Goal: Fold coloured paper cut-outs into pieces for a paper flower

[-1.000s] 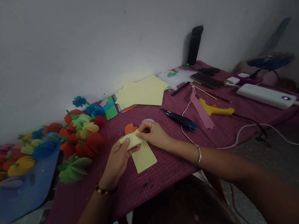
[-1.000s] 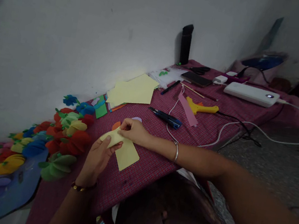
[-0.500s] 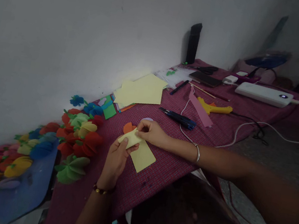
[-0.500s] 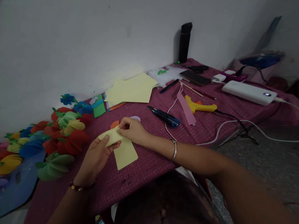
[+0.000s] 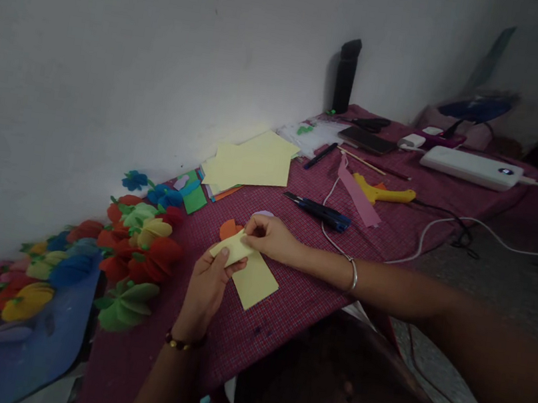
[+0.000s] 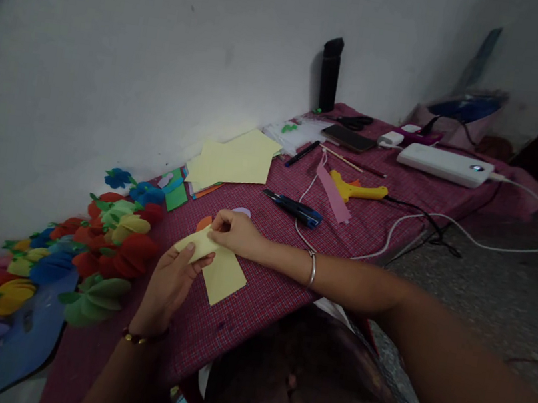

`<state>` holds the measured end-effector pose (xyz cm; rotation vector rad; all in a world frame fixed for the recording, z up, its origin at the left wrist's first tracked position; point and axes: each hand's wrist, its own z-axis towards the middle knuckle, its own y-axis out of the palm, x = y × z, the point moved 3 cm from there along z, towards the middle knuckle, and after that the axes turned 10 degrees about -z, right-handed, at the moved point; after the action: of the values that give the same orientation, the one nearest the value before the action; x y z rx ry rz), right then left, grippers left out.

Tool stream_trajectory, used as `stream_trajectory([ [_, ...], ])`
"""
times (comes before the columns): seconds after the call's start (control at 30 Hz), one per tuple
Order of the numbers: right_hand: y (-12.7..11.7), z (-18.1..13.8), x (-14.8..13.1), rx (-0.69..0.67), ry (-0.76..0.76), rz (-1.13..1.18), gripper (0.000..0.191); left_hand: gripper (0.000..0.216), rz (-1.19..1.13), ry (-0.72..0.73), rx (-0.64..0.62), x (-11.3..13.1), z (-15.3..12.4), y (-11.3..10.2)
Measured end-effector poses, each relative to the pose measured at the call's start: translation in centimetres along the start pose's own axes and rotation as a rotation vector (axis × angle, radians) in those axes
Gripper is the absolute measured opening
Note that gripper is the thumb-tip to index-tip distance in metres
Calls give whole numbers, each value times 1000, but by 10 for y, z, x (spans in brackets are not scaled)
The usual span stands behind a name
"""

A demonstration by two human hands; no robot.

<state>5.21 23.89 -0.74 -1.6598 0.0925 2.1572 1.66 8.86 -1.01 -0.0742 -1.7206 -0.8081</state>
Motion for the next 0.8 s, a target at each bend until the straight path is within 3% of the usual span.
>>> stream_trajectory([
  [0.27,-1,-2,-4,-28,68,65,13,31,30,19,1,-1,1,-2],
  [0.53,3,-1,-4,-70,136,328,27,27,91,88,-15,-3,2,-6],
  [0.8,2,-4,-7,-169,185,193,15,28,184,109,-35,-1,1,-6],
])
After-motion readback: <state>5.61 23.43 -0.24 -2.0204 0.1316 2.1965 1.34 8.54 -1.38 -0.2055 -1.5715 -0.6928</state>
